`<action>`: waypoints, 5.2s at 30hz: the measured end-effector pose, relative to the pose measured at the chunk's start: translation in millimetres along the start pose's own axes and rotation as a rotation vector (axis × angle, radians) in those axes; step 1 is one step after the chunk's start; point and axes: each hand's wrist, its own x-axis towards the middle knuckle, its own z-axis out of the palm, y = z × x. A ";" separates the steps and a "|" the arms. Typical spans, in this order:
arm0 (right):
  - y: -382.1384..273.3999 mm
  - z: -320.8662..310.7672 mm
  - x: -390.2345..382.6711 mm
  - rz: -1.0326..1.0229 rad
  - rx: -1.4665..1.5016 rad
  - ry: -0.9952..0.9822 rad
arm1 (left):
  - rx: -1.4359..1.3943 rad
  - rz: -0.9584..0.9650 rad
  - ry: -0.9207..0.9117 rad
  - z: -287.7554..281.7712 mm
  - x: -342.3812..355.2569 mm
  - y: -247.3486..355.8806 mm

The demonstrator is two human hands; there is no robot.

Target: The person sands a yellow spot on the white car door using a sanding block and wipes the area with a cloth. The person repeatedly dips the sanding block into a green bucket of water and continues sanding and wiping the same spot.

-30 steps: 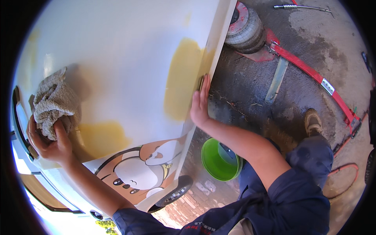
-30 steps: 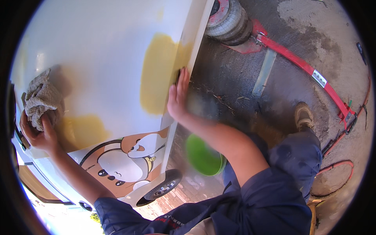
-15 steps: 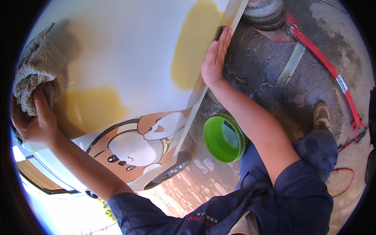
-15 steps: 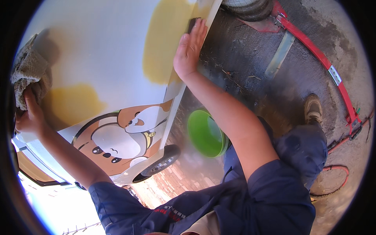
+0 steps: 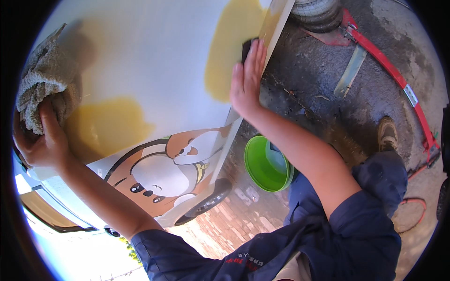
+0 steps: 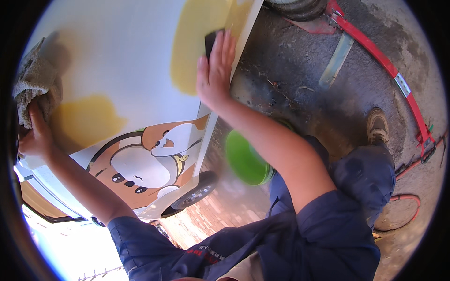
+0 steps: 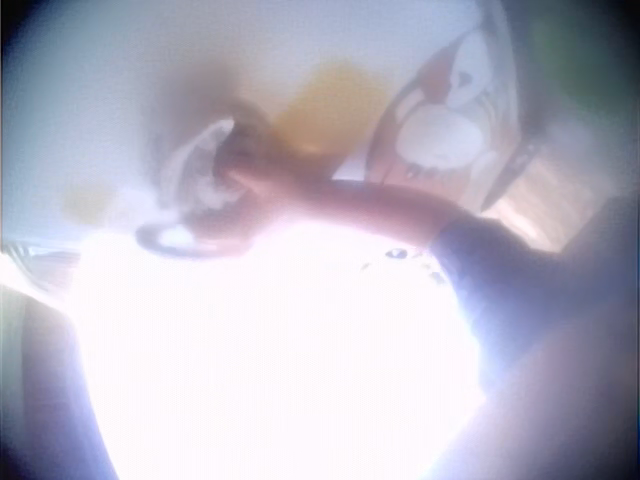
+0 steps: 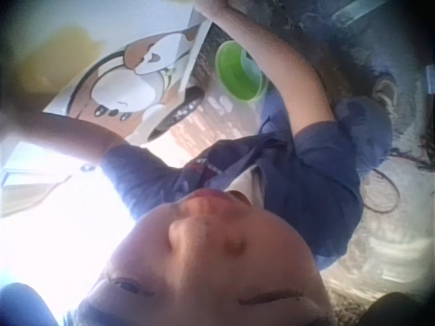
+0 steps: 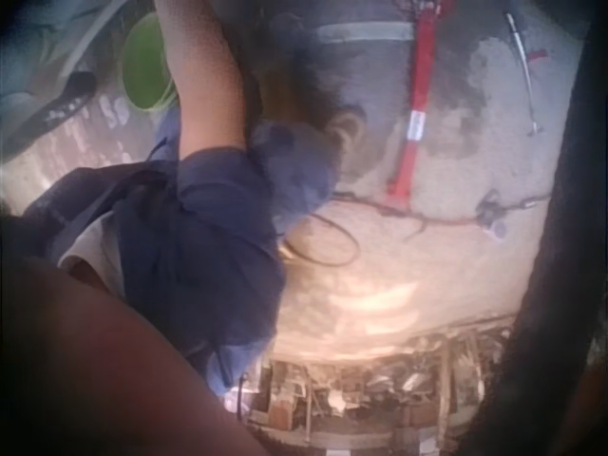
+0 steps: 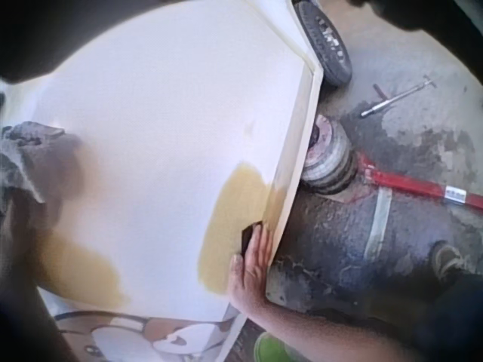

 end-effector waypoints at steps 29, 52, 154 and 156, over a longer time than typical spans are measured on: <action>-10.2 -27.5 39.3 0.097 0.133 -0.053 | 0.002 -0.041 -0.065 0.9 0.8 34.0; -21.3 -26.1 24.3 0.241 0.237 0.031 | -0.052 -0.009 0.034 4.2 3.4 25.9; 1.6 -111.0 67.4 0.715 0.904 0.284 | -0.015 -0.049 -0.427 171.5 64.8 287.4; 14.6 -117.3 64.2 0.722 0.897 0.282 | -0.017 -0.073 -0.581 176.7 50.0 300.8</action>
